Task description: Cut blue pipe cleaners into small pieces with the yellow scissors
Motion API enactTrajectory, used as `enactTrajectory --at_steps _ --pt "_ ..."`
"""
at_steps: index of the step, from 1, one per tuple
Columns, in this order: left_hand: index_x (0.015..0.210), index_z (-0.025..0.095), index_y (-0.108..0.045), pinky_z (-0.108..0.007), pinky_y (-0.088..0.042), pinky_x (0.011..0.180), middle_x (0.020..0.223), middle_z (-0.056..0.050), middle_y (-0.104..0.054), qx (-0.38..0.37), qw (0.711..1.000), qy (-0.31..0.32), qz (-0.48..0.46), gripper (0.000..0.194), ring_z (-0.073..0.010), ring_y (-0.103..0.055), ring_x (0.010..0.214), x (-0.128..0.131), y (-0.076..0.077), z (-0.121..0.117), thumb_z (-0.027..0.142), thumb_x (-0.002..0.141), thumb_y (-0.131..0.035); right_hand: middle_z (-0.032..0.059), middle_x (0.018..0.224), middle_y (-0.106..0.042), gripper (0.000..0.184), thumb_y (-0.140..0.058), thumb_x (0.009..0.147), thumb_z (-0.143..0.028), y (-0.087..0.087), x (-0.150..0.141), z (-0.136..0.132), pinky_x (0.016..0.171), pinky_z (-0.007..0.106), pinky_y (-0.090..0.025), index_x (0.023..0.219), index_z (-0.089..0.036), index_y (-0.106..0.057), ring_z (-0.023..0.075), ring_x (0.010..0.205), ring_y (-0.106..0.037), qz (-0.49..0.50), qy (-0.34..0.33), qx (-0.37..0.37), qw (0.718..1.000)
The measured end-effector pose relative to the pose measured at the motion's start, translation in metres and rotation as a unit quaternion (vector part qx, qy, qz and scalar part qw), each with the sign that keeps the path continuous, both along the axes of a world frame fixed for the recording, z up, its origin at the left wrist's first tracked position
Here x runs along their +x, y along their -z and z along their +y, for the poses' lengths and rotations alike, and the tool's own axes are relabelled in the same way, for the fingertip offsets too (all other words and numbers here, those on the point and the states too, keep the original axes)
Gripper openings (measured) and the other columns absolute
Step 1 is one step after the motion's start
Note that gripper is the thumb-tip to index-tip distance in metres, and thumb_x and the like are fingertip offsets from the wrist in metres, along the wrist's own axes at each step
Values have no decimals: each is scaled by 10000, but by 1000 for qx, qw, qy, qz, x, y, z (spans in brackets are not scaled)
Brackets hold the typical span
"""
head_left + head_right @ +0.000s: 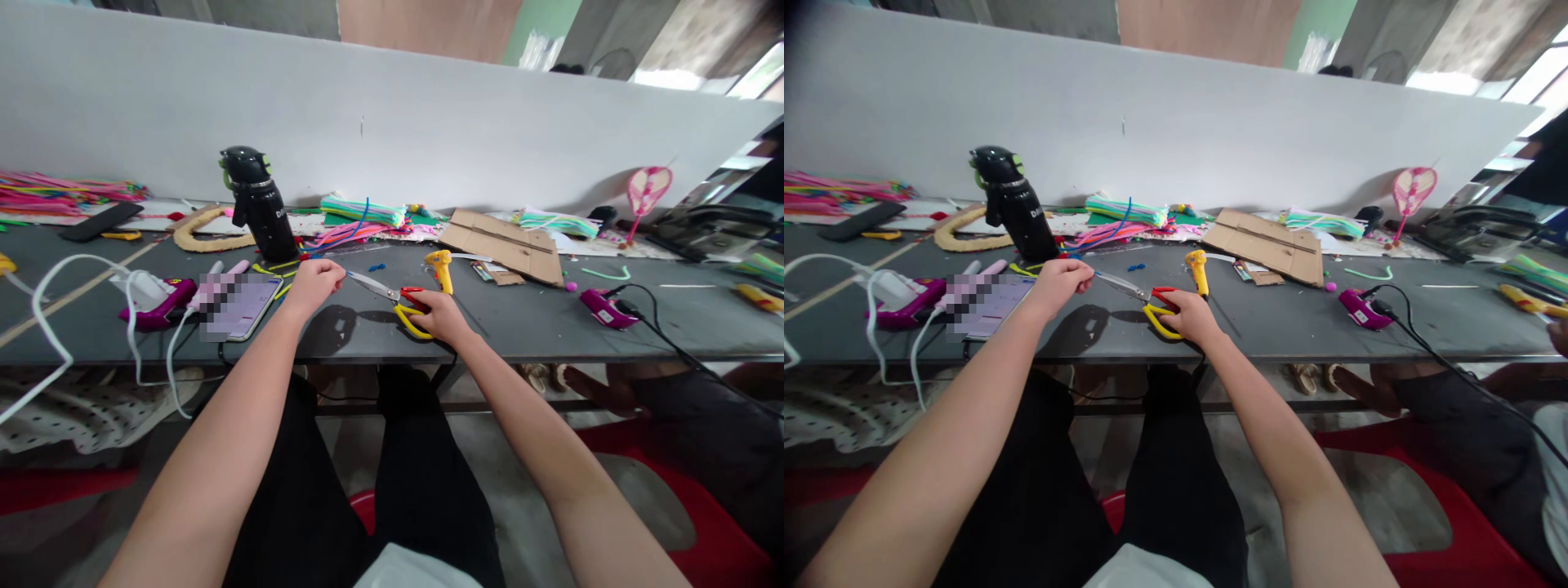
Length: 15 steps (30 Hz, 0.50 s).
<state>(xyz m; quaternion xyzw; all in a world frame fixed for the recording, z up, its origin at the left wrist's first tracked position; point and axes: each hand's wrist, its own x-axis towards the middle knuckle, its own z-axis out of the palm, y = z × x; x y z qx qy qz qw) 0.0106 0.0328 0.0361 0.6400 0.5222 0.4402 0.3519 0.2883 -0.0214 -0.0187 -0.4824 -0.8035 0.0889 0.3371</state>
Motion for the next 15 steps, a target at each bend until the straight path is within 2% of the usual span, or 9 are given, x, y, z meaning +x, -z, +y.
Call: enactTrajectory --at_steps 15 --pt "595 159 -636 -270 -400 581 554 -10 -583 -7 1000 6 -7 191 -130 -506 548 0 0 -1 326 688 -644 34 803 -672 190 -688 772 -252 -1 0 -1 670 261 -396 933 -166 -739 146 698 -542 0 -6 -12 1000"
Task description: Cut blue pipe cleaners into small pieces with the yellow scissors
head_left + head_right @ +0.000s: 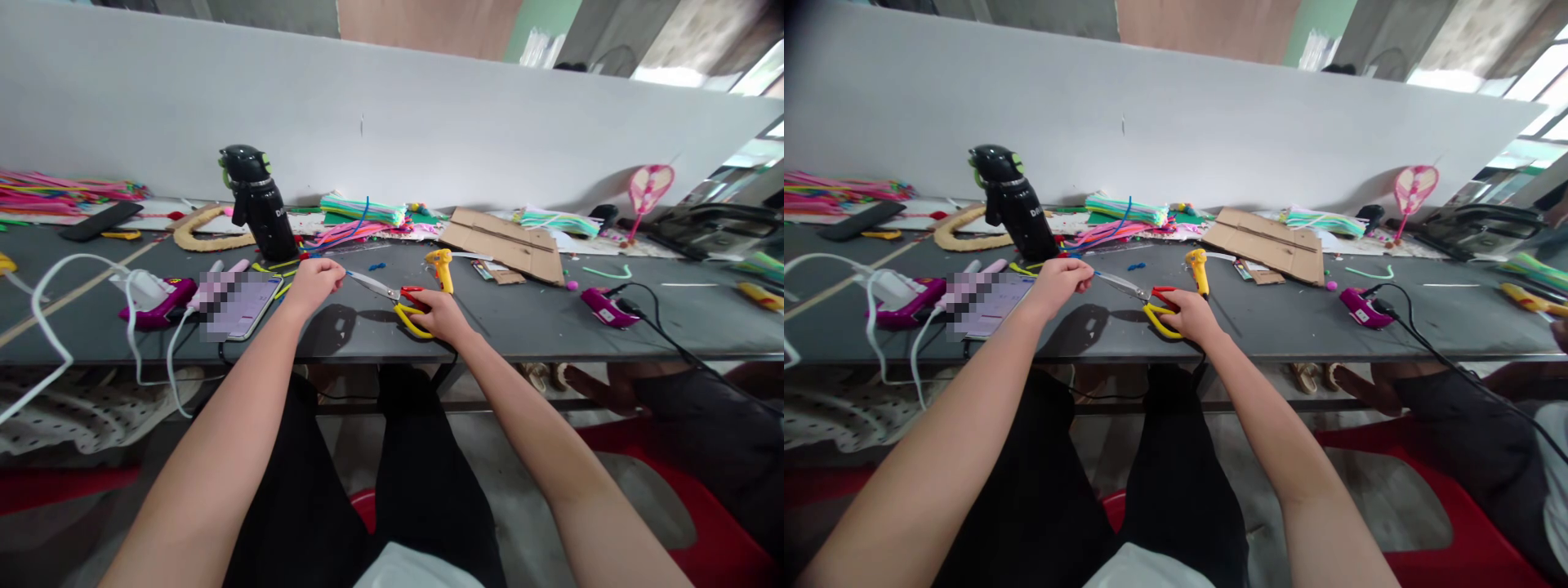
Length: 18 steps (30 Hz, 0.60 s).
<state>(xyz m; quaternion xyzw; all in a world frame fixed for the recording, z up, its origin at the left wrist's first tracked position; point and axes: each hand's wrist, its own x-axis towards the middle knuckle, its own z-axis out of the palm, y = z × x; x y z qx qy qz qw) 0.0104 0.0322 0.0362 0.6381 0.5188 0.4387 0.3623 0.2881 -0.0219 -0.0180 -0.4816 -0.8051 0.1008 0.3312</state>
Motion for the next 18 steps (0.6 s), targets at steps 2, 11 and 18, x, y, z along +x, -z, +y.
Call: enactTrajectory --at_steps 2,11,18 --pt "593 159 -638 -270 -401 582 554 -11 -584 1 1000 1 -1 189 -130 -506 548 0 0 0 323 686 -645 33 803 -673 193 -685 773 -255 0 0 0 673 261 -398 936 -167 -739 148 702 -546 1 0 1 1000" --pt "597 161 -638 -272 -404 581 556 -15 -585 -5 1000 0 -8 177 -130 -504 543 1 -1 0 320 676 -643 31 793 -665 193 -680 777 -244 0 0 0 682 258 -396 948 -175 -740 150 704 -545 -4 -2 1 1000" --pt "600 157 -639 -268 -403 583 554 -9 -581 -6 1000 1 4 176 -125 -506 544 1 -2 -2 313 680 -634 40 788 -665 176 -680 783 -266 0 0 0 664 260 -381 916 -165 -737 152 699 -545 -8 -1 2 1000"
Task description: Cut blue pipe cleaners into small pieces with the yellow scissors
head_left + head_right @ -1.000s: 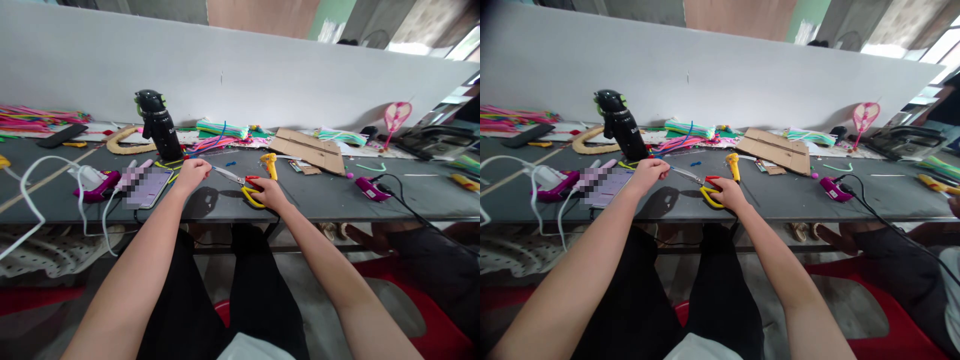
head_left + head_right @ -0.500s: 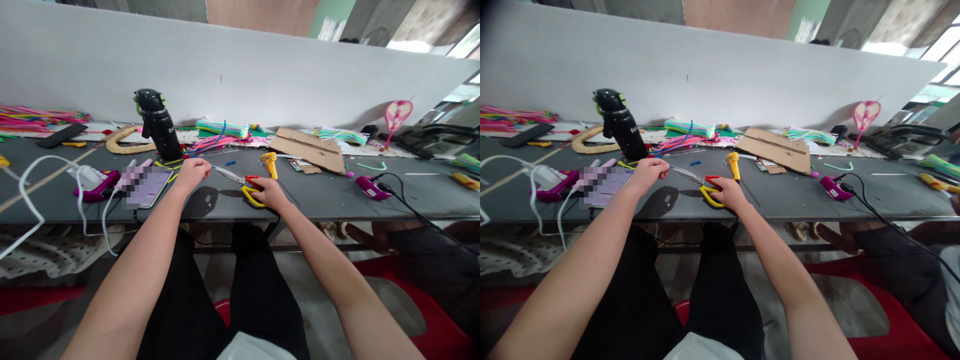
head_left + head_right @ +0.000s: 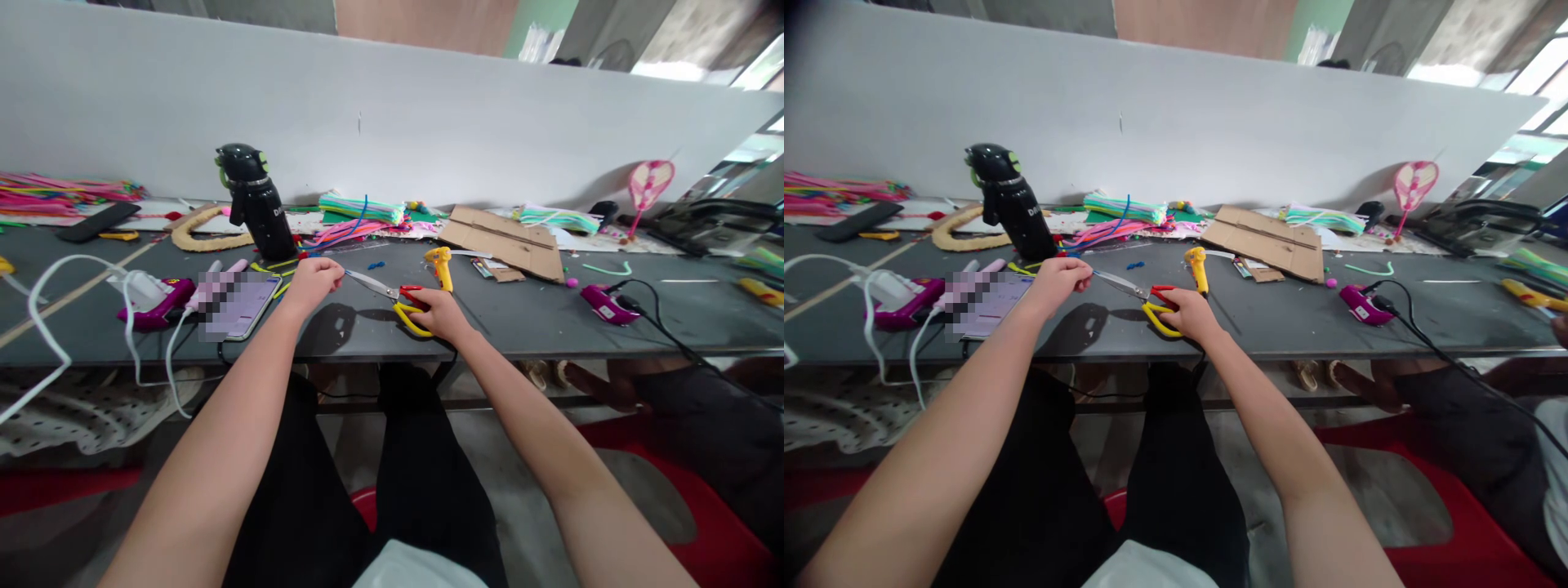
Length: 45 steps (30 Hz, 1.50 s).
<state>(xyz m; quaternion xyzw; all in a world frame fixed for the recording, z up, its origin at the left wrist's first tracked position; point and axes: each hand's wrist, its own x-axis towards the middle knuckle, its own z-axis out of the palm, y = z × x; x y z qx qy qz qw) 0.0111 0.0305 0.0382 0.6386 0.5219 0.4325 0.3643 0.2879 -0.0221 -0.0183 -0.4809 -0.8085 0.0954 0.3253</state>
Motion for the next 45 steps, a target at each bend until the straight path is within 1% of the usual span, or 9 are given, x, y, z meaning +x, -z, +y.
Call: enactTrajectory --at_steps 9,16,19,21,25,30,35,40,45 --pt "603 157 -639 -268 -405 574 553 -10 -580 -6 1000 5 -17 161 -127 -508 541 1 1 1 308 658 -642 33 760 -659 146 -681 775 -261 2 1 2 649 258 -375 884 -177 -732 152 681 -545 -11 6 7 1000" --pt "585 159 -627 -266 -389 574 553 -13 -576 5 1000 -2 -8 184 -127 -498 545 0 0 1 323 666 -644 34 729 -663 123 -669 767 -286 1 0 0 627 256 -362 824 -185 -710 154 662 -542 -20 31 16 999" --pt "587 157 -623 -263 -386 573 555 -12 -574 9 1000 -8 -8 198 -125 -495 545 1 -2 -1 335 670 -650 43 730 -662 189 -662 772 -335 -1 -3 -2 608 258 -355 849 -166 -698 149 640 -527 -17 42 19 999" --pt "615 153 -640 -262 -394 577 564 -12 -583 6 1000 -13 -17 200 -126 -502 550 1 -3 -2 344 668 -662 60 770 -677 244 -667 774 -371 -2 -4 -3 611 261 -362 878 -152 -696 150 646 -531 -18 45 17 999" --pt "639 145 -659 -262 -409 579 587 -19 -602 3 1000 -14 -26 218 -123 -511 554 1 -3 -3 359 668 -688 79 865 -706 279 -693 760 -367 0 -4 -2 637 266 -387 936 -151 -704 154 676 -554 -20 37 8 999" --pt "646 147 -670 -264 -419 582 588 -23 -613 2 999 -23 -28 217 -126 -516 549 0 -2 -3 361 660 -697 58 798 -686 267 -702 767 -361 2 -2 0 619 265 -373 940 -158 -717 152 666 -547 -10 42 3 999" --pt "655 149 -673 -266 -421 587 590 -24 -618 2 999 -27 -28 207 -131 -523 559 0 -1 -2 355 651 -696 35 750 -654 247 -704 766 -349 1 -2 -1 600 259 -355 923 -159 -723 137 636 -506 4 39 6 999" --pt "678 149 -671 -267 -423 589 593 -20 -616 0 999 -24 -32 213 -128 -523 562 0 2 0 358 650 -700 15 703 -603 217 -695 771 -345 2 -1 -1 586 254 -333 878 -158 -719 123 614 -453 17 31 -9 999" --pt "678 147 -667 -266 -430 596 586 -15 -612 -1 999 -17 -33 206 -125 -530 568 1 2 0 349 655 -696 1 670 -565 190 -674 783 -355 3 0 0 577 253 -305 816 -169 -699 116 598 -414 16 22 -10 1000"
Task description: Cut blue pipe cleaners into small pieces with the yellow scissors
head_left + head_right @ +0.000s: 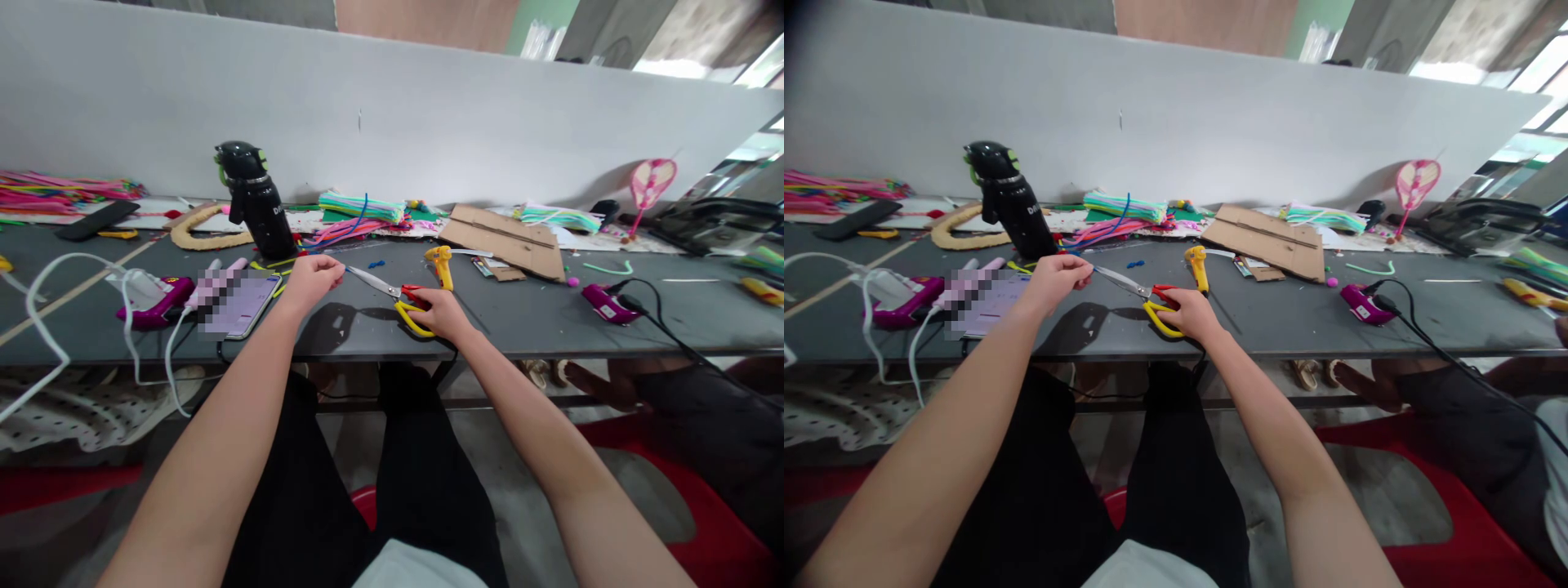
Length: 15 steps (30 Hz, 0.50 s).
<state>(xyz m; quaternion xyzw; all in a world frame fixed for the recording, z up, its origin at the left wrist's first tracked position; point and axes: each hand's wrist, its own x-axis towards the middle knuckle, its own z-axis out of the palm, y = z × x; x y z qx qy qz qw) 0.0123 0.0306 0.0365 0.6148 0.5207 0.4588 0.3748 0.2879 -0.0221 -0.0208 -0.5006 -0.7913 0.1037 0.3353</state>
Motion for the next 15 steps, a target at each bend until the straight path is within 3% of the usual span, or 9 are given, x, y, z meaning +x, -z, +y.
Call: enactTrajectory --at_steps 15 --pt "736 141 -684 -263 -469 636 650 -32 -657 18 999 20 23 230 -138 -580 616 -2 3 1 365 691 -711 12 692 -605 208 -671 792 -357 1 0 1 591 251 -307 835 -157 -706 112 607 -414 -8 -2 0 1000"
